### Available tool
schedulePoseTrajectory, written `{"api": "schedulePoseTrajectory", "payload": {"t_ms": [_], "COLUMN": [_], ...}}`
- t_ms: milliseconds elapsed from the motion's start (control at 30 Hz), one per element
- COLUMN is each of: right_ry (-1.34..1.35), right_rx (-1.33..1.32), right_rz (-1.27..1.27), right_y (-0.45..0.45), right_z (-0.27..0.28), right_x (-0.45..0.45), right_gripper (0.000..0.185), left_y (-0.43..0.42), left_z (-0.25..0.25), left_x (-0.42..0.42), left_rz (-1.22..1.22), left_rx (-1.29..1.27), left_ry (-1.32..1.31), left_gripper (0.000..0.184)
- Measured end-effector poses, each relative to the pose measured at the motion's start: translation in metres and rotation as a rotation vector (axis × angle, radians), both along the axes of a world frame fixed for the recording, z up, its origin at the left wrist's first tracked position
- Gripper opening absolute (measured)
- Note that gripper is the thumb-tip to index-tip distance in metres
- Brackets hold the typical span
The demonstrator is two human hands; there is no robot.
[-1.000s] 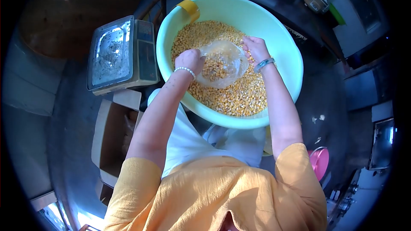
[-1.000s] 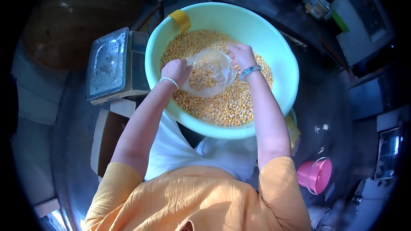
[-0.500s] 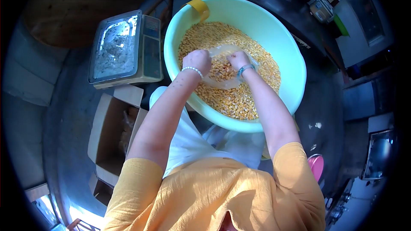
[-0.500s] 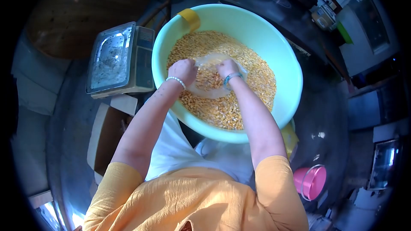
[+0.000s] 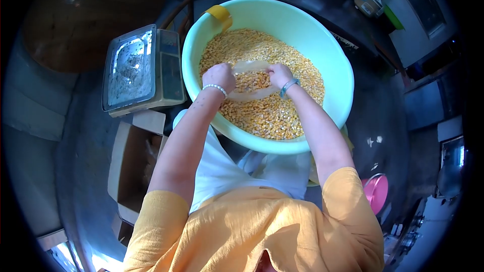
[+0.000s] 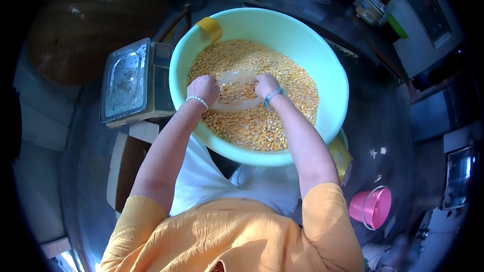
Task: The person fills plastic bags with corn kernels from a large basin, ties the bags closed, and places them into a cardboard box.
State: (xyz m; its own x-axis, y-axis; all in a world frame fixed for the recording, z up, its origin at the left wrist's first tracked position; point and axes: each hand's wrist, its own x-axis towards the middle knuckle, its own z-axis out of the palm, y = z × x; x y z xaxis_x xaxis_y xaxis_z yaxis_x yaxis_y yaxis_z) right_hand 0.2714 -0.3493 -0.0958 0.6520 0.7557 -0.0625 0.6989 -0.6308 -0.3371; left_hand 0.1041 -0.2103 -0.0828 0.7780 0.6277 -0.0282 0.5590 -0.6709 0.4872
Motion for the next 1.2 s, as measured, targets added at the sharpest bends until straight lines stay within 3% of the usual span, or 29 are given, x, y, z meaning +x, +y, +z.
{"api": "schedulePoseTrajectory", "payload": {"t_ms": [33, 133, 233, 333, 433, 600, 800, 1000, 1200], "right_ry": [-0.019, 0.283, 0.374, 0.261, 0.016, -0.113, -0.033, -0.061, -0.102], "right_rx": [0.199, 0.382, 0.356, 0.391, 0.294, 0.278, 0.182, 0.194, 0.225], "right_rz": [0.005, 0.179, 0.515, 0.706, 0.751, 0.762, 0.672, 0.619, 0.661], "right_y": [-0.002, -0.007, -0.018, -0.027, -0.029, -0.027, -0.026, -0.025, -0.024], "right_z": [0.001, 0.016, 0.043, 0.024, 0.000, -0.006, -0.005, -0.017, -0.023], "right_x": [-0.006, -0.018, -0.059, -0.086, -0.099, -0.108, -0.119, -0.118, -0.109], "right_gripper": [0.016, 0.013, 0.010, 0.011, 0.019, 0.031, 0.032, 0.029, 0.028], "left_y": [0.000, -0.001, -0.002, -0.002, -0.006, -0.008, -0.004, 0.001, -0.002], "left_z": [0.001, 0.005, 0.007, 0.008, 0.017, 0.015, 0.006, -0.004, 0.000], "left_x": [0.000, 0.001, 0.001, 0.001, 0.000, -0.001, 0.000, 0.000, -0.001], "left_rz": [0.001, 0.009, 0.025, 0.030, 0.019, -0.012, -0.065, 0.080, 0.055], "left_rx": [0.000, 0.002, 0.011, 0.022, 0.041, 0.089, 0.090, 0.122, 0.138], "left_ry": [0.007, 0.026, 0.018, 0.022, 0.060, 0.078, 0.136, -0.073, -0.021], "left_gripper": [0.022, 0.022, 0.023, 0.025, 0.032, 0.049, 0.030, 0.025, 0.021]}}
